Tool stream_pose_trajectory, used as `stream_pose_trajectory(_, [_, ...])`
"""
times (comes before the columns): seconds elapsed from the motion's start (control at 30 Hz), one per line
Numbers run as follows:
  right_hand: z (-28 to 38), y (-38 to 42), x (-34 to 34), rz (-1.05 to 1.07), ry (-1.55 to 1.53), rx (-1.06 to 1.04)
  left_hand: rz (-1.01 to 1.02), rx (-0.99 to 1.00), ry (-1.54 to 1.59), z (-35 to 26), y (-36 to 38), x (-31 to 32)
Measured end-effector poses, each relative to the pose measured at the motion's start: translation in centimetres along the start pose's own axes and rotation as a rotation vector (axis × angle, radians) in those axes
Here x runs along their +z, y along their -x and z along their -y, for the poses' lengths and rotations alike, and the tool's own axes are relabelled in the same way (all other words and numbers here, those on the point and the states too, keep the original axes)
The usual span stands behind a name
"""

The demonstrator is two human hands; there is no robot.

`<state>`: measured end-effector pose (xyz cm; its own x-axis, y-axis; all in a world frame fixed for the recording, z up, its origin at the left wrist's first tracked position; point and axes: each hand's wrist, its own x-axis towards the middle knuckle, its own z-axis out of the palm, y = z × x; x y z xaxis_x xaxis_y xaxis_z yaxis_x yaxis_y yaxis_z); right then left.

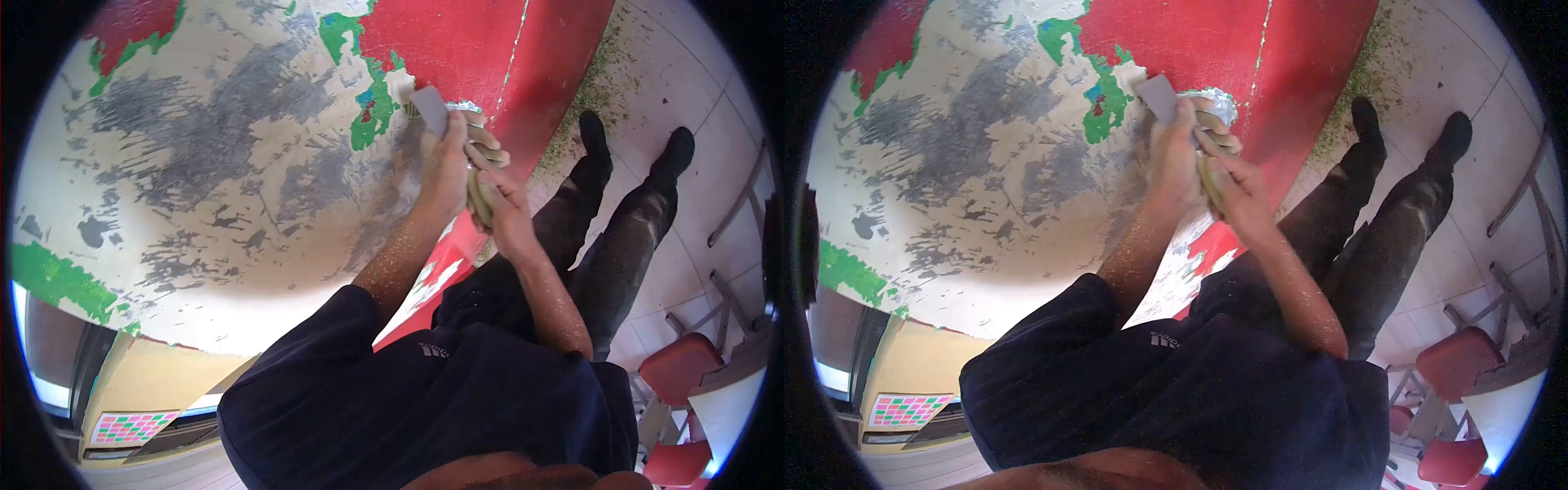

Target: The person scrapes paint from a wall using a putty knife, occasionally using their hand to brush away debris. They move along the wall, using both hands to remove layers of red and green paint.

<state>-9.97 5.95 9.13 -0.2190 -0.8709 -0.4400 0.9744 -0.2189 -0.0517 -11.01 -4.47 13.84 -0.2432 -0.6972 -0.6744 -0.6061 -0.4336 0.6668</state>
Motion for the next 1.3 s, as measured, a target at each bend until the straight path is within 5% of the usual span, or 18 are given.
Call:
stream_pose_trajectory(0.47, [-3.6, -2.3, 1.7, -0.069, 0.195, -0.229, -0.142, -0.003, -0.127, -1.0, -0.5, -2.1])
stream_pose_trajectory(0.83, [-0.7, -3.3, 2.6, -0.101, 0.071, 0.001, -0.165, -0.038, -0.113, -2.7, -1.6, -0.5])
stream_pose_trajectory(1.07, [-3.8, -4.4, 2.8, -0.112, 0.257, -0.447, -0.210, 0.121, -0.225, -2.0, -1.0, -1.4])
stream_pose_trajectory(1.17, [-2.3, -5.7, 3.4, -0.099, 0.195, -0.343, -0.112, 0.153, -0.267, -3.8, -1.8, -0.7])
stream_pose_trajectory(1.3, [-3.8, -3.0, 2.6, -0.093, 0.323, -0.304, -0.109, -0.058, -0.208, -1.5, 0.3, -3.0])
